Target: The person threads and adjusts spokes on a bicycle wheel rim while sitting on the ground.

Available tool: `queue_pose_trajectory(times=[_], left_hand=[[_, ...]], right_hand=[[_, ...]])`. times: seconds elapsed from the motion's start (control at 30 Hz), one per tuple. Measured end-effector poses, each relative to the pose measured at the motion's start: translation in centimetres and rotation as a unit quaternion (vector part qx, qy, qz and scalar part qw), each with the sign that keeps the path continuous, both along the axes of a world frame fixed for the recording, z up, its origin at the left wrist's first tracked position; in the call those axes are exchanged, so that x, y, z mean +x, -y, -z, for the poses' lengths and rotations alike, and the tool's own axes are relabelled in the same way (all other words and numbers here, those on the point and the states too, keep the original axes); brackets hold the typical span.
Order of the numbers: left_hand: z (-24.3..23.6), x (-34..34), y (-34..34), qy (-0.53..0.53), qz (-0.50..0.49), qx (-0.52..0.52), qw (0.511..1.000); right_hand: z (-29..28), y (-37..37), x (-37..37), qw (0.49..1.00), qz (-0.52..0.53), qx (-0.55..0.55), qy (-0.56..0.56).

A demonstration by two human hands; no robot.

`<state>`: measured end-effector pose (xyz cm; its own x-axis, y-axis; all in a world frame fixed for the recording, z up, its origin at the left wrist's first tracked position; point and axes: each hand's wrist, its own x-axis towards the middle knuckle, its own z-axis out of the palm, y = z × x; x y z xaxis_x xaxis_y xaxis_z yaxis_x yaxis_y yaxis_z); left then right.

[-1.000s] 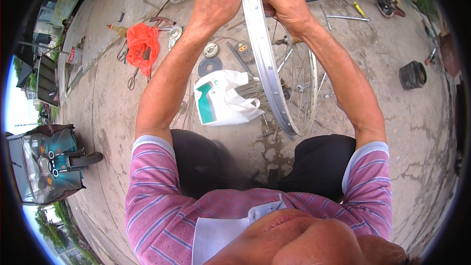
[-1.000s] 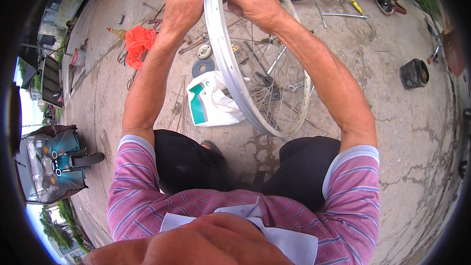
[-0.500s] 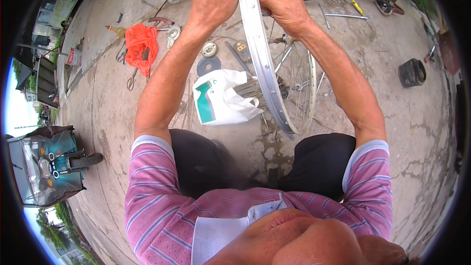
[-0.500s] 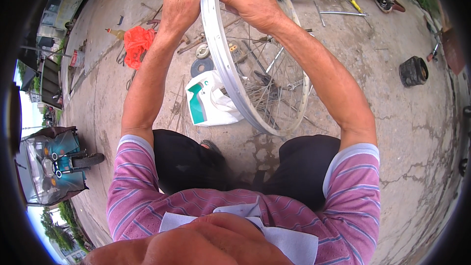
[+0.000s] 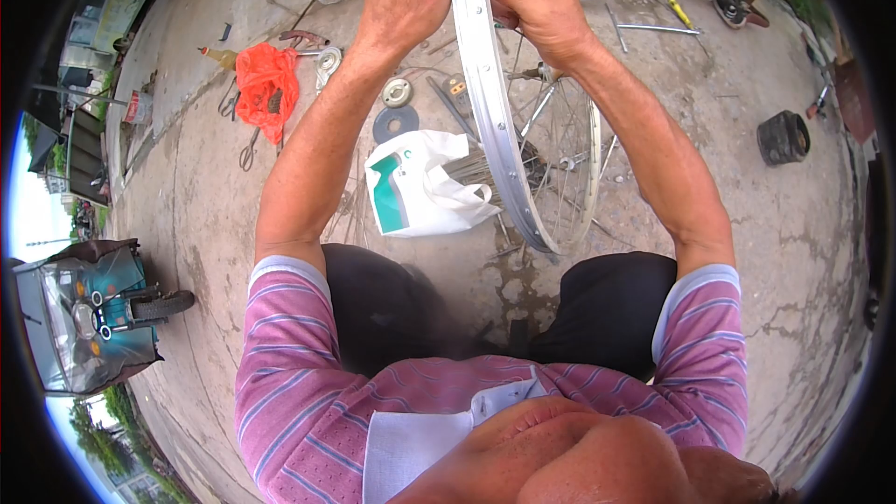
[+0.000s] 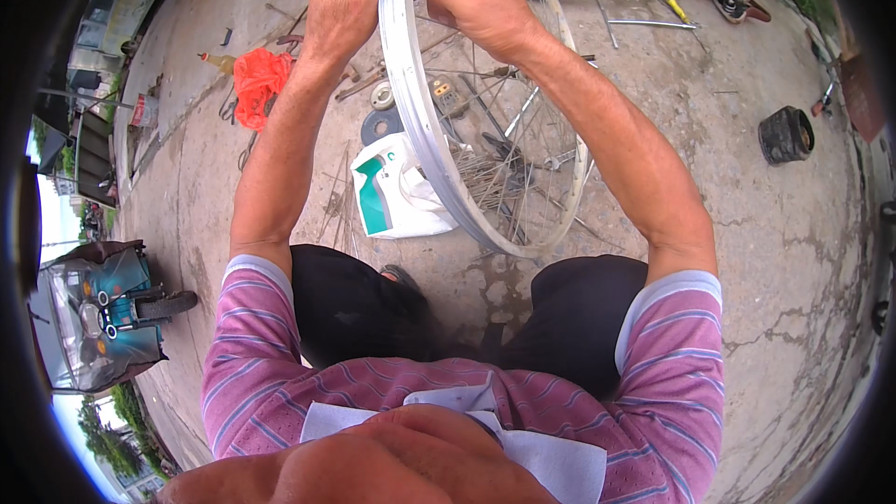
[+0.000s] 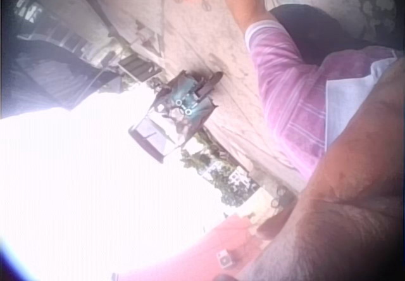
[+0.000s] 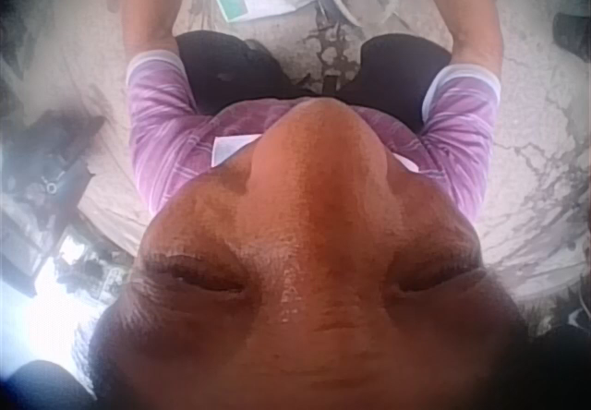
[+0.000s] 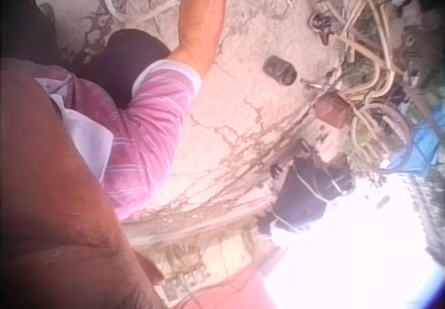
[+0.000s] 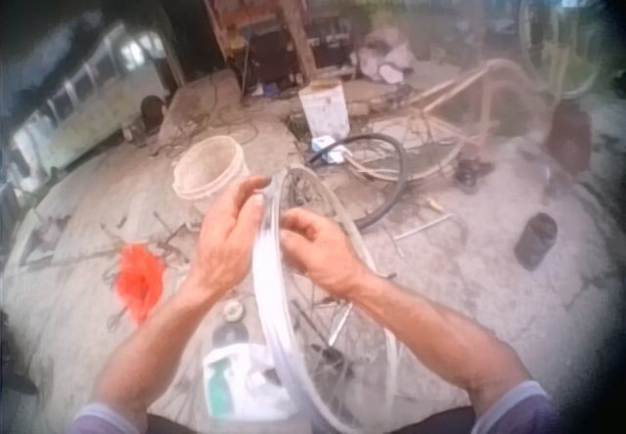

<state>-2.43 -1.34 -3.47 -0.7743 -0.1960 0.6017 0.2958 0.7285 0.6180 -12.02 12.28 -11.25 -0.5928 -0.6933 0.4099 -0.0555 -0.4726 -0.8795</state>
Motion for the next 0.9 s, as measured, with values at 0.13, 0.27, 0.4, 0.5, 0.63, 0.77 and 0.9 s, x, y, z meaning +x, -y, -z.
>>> queue_pose_trajectory(times=[0.13, 0.27, 0.4, 0.5, 0.63, 0.77, 0.9], left_hand=[[0.2, -0.1, 0.1, -0.015, 0.009, 0.002, 1.0], [0.1, -0.1, 0.1, -0.014, 0.002, -0.019, 1.0], [0.0, 0.0, 0.0, -0.01, 0.005, -0.021, 1.0], [0.0, 0.0, 0.1, -0.014, 0.002, -0.028, 1.0], [-0.1, 0.0, -0.2, -0.016, 0.001, -0.022, 1.0], [-0.3, 0.1, -0.5, -0.007, 0.008, -0.006, 1.0], [-0.4, 0.1, -0.4, -0.011, 0.003, -0.027, 1.0]], right_hand=[[0.3, 0.0, -0.6, 0.993, -0.087, 0.028, 0.069], [0.7, 0.3, -0.3, 1.0, -0.004, 0.011, 0.009], [0.5, 0.2, -0.1, 1.0, 0.003, 0.001, 0.007], [0.6, -0.2, -0.3, 0.99, -0.084, 0.012, 0.115], [0.6, 0.4, -0.1, 0.999, -0.025, 0.004, 0.028], [0.5, 0.2, 0.2, 1.0, -0.002, -0.024, 0.015], [-0.1, -0.9, -0.7, 0.99, -0.119, 0.027, 0.077]])
